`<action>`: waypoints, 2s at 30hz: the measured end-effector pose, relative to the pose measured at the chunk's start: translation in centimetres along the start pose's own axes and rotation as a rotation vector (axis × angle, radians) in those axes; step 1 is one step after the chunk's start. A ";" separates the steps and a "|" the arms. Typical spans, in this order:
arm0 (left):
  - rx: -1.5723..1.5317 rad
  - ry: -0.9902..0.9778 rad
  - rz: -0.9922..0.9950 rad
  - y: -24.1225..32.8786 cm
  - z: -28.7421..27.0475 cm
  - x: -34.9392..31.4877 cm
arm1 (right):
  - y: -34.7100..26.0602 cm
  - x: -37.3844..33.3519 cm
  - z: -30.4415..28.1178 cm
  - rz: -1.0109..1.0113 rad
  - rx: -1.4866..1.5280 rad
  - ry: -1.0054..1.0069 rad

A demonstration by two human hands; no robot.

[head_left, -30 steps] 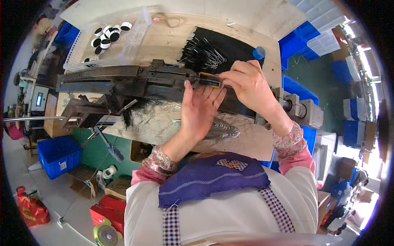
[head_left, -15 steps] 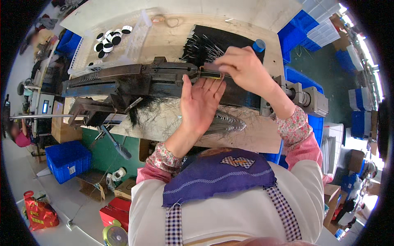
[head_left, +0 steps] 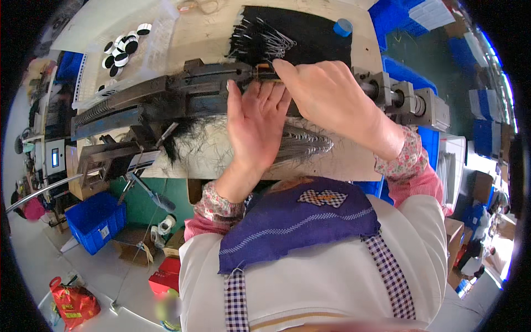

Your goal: Assembling black hair fibers into small metallic or plastic tabs using a specialized machine and tools.

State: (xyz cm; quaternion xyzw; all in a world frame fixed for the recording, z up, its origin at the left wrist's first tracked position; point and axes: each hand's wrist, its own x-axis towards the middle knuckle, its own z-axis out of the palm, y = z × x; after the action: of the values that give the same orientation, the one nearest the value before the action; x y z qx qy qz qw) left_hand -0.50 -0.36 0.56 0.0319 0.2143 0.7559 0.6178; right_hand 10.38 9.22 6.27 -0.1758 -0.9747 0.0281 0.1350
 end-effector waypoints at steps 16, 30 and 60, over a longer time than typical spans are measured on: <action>0.028 0.195 -0.020 -7.5 -3.5 0.7 | -1.5 -12.6 6.6 0.040 0.169 -0.442; 2.265 1.550 0.626 18.2 -23.7 -21.6 | 1.4 -11.9 4.6 0.133 0.770 -0.128; 0.728 0.204 -0.031 -2.5 -2.7 -5.3 | 4.6 -3.9 2.4 -0.118 0.076 0.273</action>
State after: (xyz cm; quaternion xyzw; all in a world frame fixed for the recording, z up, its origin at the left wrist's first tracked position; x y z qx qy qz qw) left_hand 2.18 -5.83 -1.60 0.1708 0.5298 0.6199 0.5530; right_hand 14.80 12.14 2.47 -0.1152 -0.9543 0.0326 0.2740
